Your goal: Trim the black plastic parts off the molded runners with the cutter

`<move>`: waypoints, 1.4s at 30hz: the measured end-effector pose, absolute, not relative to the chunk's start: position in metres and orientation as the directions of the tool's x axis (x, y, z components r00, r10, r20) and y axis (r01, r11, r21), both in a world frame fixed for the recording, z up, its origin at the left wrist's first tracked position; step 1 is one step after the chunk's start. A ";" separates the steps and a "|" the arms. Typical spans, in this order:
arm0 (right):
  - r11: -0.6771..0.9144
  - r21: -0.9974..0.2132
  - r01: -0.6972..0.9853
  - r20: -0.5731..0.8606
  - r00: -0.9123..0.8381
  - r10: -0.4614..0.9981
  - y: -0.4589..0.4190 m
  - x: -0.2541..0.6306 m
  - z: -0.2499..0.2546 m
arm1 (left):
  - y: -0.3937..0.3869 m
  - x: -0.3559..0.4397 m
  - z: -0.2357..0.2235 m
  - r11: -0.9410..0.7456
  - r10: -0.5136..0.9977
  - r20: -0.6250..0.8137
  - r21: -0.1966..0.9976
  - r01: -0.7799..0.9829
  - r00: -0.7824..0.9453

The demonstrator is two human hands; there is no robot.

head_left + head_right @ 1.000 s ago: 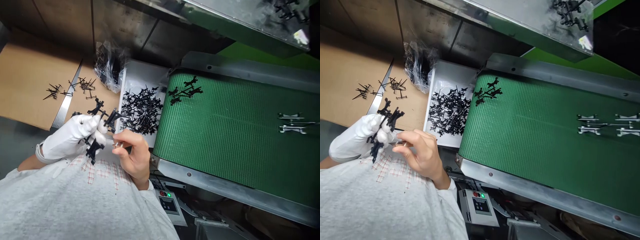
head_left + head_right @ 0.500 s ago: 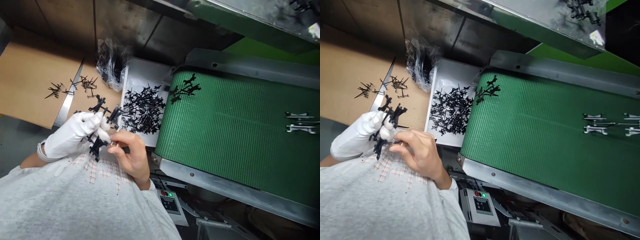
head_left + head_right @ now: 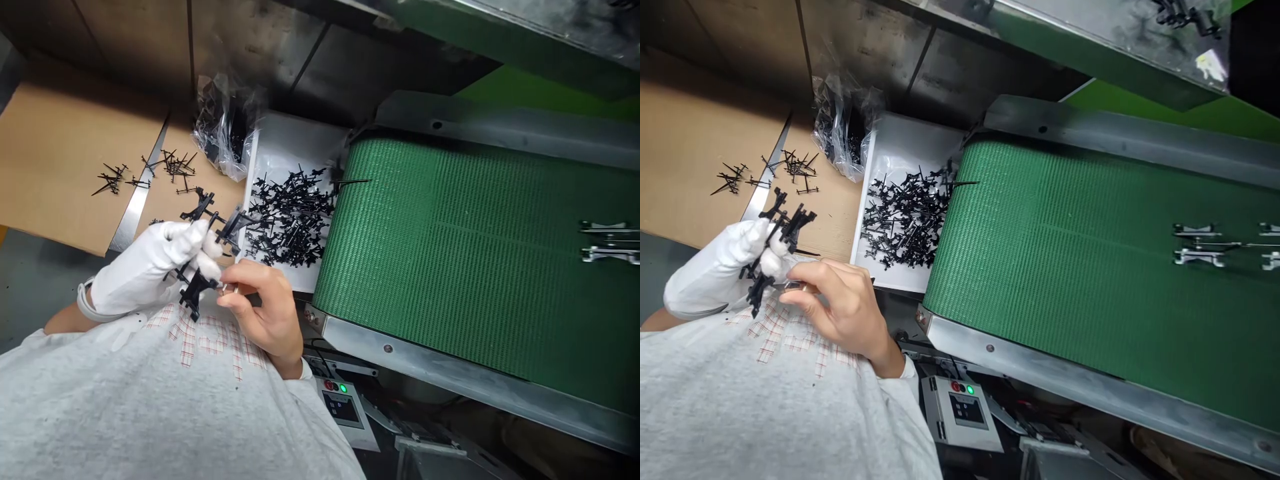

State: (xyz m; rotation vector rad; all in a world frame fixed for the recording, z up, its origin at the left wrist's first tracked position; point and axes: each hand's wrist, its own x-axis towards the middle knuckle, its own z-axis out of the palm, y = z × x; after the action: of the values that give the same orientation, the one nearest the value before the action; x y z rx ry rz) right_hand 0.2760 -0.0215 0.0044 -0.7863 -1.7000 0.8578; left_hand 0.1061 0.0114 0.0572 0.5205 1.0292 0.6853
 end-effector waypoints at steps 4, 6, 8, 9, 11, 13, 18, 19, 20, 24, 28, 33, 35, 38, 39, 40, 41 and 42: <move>0.530 -0.837 0.133 0.500 -0.207 0.841 -0.019 0.277 0.002 | 0.012 0.102 0.054 0.662 0.736 -0.563 0.716 -0.222 0.376; 0.517 -0.844 0.142 0.489 -0.189 0.851 -0.020 0.279 0.002 | 0.012 0.100 0.053 0.654 0.742 -0.562 0.728 -0.205 0.366; 0.495 -0.858 0.135 0.465 -0.202 0.862 -0.022 0.280 0.002 | 0.011 0.100 0.052 0.643 0.755 -0.570 0.741 -0.192 0.325; 0.483 -0.865 0.139 0.450 -0.216 0.867 -0.024 0.280 0.003 | 0.012 0.101 0.051 0.641 0.758 -0.574 0.744 -0.188 0.310; 0.464 -0.871 0.158 0.423 -0.237 0.875 -0.026 0.280 0.004 | 0.012 0.102 0.051 0.645 0.755 -0.579 0.742 -0.184 0.310; 0.465 -0.869 0.170 0.418 -0.251 0.873 -0.027 0.279 0.004 | 0.013 0.103 0.051 0.632 0.761 -0.565 0.757 -0.168 0.320; 0.505 -0.856 0.114 0.466 -0.254 0.848 -0.022 0.277 0.003 | 0.014 0.102 0.053 0.630 0.764 -0.564 0.756 -0.178 0.311; 0.499 -0.859 0.115 0.461 -0.251 0.851 -0.021 0.278 0.003 | 0.014 0.103 0.053 0.642 0.756 -0.572 0.742 -0.193 0.319; 0.487 -0.865 0.125 0.449 -0.244 0.860 -0.021 0.278 0.002 | 0.014 0.103 0.054 0.650 0.749 -0.574 0.732 -0.202 0.331; 0.448 -0.885 0.124 0.415 -0.223 0.882 -0.021 0.281 0.002 | 0.014 0.106 0.056 0.667 0.738 -0.593 0.714 -0.213 0.322; 0.467 -0.880 0.081 0.433 -0.264 0.862 -0.026 0.281 0.003 | 0.014 0.110 0.056 0.695 0.719 -0.640 0.657 -0.291 0.272; 0.500 -0.860 0.108 0.445 -0.321 0.836 -0.029 0.276 0.005 | 0.014 0.112 0.054 0.665 0.738 -0.628 0.616 -0.422 0.246; 0.501 -0.859 0.104 0.446 -0.325 0.834 -0.029 0.274 0.005 | 0.013 0.112 0.054 0.655 0.738 -0.642 0.606 -0.451 0.210; 0.508 -0.857 0.088 0.458 -0.323 0.828 -0.028 0.273 0.004 | 0.012 0.113 0.054 0.646 0.741 -0.642 0.603 -0.468 0.197; 0.507 -0.857 0.086 0.458 -0.322 0.829 -0.028 0.272 0.004 | 0.013 0.113 0.055 0.640 0.747 -0.635 0.606 -0.471 0.198; 0.505 -0.859 0.084 0.457 -0.322 0.830 -0.028 0.272 0.004 | 0.013 0.113 0.055 0.634 0.753 -0.626 0.610 -0.475 0.202; 0.501 -0.861 0.083 0.453 -0.322 0.831 -0.027 0.272 0.004 | 0.013 0.113 0.056 0.630 0.758 -0.619 0.613 -0.477 0.206; 0.496 -0.864 0.081 0.448 -0.323 0.833 -0.027 0.272 0.003 | 0.014 0.113 0.056 0.631 0.759 -0.616 0.613 -0.475 0.213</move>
State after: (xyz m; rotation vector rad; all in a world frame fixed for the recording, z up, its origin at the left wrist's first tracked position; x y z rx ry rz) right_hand 0.2720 -0.0274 0.0035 -0.7773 -1.7405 0.9418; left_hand 0.1128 0.0138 0.0559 0.3208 1.0445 0.8768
